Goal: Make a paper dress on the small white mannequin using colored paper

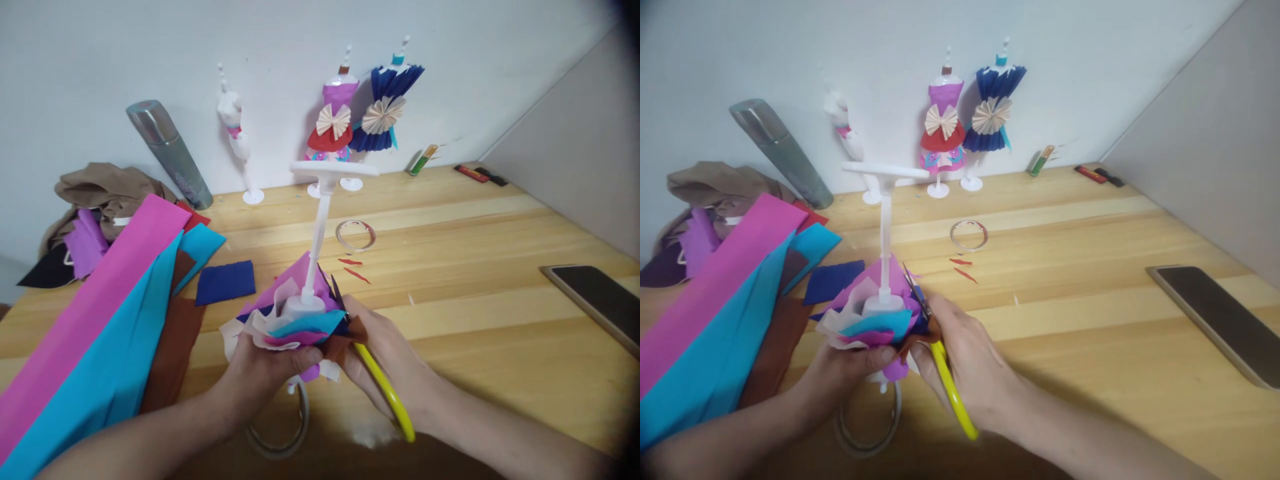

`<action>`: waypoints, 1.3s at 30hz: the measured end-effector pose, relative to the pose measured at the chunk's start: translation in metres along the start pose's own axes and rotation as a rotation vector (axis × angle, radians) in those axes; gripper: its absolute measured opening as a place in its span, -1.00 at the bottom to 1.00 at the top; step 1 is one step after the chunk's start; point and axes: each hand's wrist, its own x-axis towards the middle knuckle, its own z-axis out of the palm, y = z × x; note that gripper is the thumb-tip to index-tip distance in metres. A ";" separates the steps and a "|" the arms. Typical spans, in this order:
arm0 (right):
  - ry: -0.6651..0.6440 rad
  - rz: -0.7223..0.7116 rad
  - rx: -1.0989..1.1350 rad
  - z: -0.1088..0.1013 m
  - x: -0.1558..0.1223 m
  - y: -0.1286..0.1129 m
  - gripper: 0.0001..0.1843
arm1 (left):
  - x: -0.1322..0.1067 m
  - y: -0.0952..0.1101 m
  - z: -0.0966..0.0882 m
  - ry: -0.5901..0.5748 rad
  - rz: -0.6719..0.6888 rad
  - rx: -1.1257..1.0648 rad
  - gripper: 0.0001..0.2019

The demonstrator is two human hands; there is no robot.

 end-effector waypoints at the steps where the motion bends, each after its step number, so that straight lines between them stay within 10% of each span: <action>1: -0.010 0.013 0.018 0.000 0.000 0.000 -0.85 | 0.000 0.001 0.001 0.001 -0.005 -0.002 -0.60; 19: 0.023 -0.006 -0.039 0.004 0.001 0.000 -0.93 | -0.003 -0.003 0.002 -0.026 0.042 -0.047 -0.85; 39: 0.025 0.051 -0.048 0.012 -0.002 0.008 -0.92 | -0.002 -0.005 0.005 0.023 -0.040 -0.102 -0.65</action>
